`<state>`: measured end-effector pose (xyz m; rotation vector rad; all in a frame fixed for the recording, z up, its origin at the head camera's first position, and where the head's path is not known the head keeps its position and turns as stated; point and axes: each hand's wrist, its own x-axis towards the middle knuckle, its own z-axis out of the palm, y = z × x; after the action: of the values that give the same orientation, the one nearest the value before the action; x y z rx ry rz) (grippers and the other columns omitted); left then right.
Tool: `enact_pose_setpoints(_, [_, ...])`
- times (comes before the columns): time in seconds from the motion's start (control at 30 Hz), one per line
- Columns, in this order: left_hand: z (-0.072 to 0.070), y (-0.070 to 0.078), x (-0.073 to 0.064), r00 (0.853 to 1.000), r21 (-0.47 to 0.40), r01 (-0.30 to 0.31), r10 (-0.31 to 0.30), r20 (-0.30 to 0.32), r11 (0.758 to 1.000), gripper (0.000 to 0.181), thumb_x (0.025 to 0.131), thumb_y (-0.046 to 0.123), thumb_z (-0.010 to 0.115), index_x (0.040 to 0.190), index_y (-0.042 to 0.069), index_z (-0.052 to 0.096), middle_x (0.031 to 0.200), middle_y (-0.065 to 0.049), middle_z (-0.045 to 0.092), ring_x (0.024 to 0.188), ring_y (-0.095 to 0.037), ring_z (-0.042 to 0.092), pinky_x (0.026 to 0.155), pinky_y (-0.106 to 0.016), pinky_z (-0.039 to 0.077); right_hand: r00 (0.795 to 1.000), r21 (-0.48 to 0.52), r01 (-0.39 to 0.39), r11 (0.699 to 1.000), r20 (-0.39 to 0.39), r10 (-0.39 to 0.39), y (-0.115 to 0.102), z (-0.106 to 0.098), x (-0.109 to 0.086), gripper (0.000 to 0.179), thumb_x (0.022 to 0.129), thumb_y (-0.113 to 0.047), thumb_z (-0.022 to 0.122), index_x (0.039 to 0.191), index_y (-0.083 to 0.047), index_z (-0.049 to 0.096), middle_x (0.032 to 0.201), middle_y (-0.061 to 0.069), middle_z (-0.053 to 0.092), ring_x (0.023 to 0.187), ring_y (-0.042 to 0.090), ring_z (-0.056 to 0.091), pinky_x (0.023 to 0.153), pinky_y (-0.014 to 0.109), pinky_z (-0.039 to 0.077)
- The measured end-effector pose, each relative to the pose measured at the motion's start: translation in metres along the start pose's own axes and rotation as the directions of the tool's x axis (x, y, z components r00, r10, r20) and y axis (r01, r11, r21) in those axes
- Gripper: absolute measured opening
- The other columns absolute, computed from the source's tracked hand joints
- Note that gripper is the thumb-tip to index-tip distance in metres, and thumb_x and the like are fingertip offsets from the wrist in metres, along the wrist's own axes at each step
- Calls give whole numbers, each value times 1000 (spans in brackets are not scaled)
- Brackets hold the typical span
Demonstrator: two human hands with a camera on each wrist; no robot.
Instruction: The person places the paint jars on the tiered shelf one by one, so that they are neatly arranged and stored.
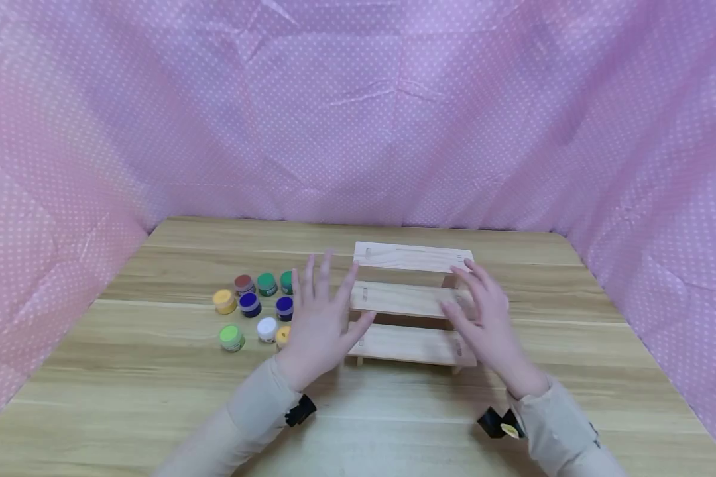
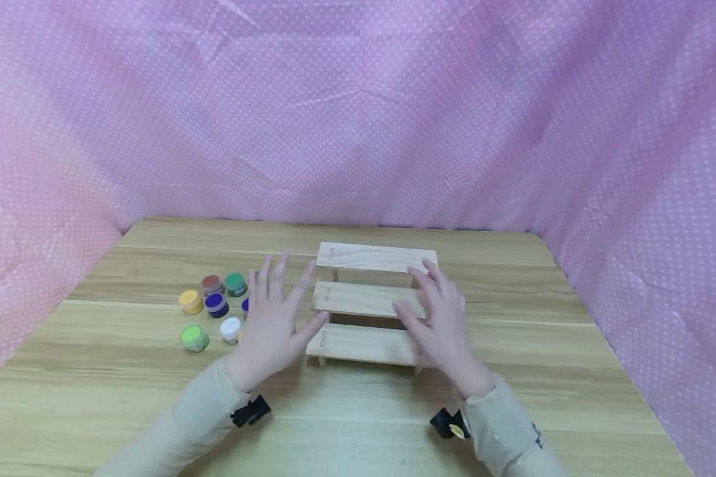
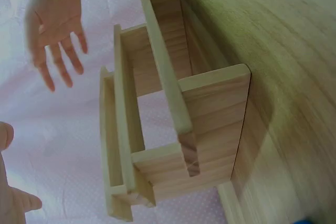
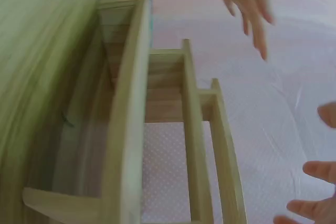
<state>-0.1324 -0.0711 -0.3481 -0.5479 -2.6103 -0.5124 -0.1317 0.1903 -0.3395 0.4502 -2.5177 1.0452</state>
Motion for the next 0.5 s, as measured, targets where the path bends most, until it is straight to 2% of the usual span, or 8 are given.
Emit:
enact_pose_setpoints(0.1, [-7,-5,-3,1000,-22,9,-9,-7,1000,71,91,52,50,149,15,30,155,-22,6,142,-45,5,111,-69,2,998,78,-20,997,-65,25,8,-6,5,49,86,-9,65,131,4,48,139,26,40,127,44,37,104,65,28])
enact_pose_setpoints(0.23, [-14,-15,-8,999,-73,43,-43,6,996,71,91,45,55,149,14,29,155,-22,4,143,-42,2,112,-67,2,988,93,-146,985,-47,150,21,-12,10,46,88,-7,64,129,7,47,133,26,44,118,41,43,99,55,37])
enact_pose_setpoints(0.3, [-16,-20,-12,998,-109,60,-59,13,992,70,91,42,57,148,12,30,155,-22,3,143,-40,2,112,-67,8,970,113,-240,964,-6,242,27,-15,11,44,89,-7,62,127,8,46,130,27,43,117,41,43,98,53,38])
enact_pose_setpoints(0.4, [-18,-26,-17,997,-160,73,-72,11,984,68,91,38,60,147,10,32,154,-23,5,142,-40,5,109,-66,22,932,109,-361,926,75,354,37,-18,11,45,91,-11,61,127,9,44,129,29,41,119,42,42,100,55,39])
enact_pose_setpoints(0.5, [-19,-32,-21,997,-196,83,-83,11,977,67,90,35,62,146,11,34,153,-23,7,140,-42,10,104,-67,31,893,91,-434,896,178,414,46,-19,9,49,92,-17,60,130,7,41,131,31,41,121,44,42,102,57,38])
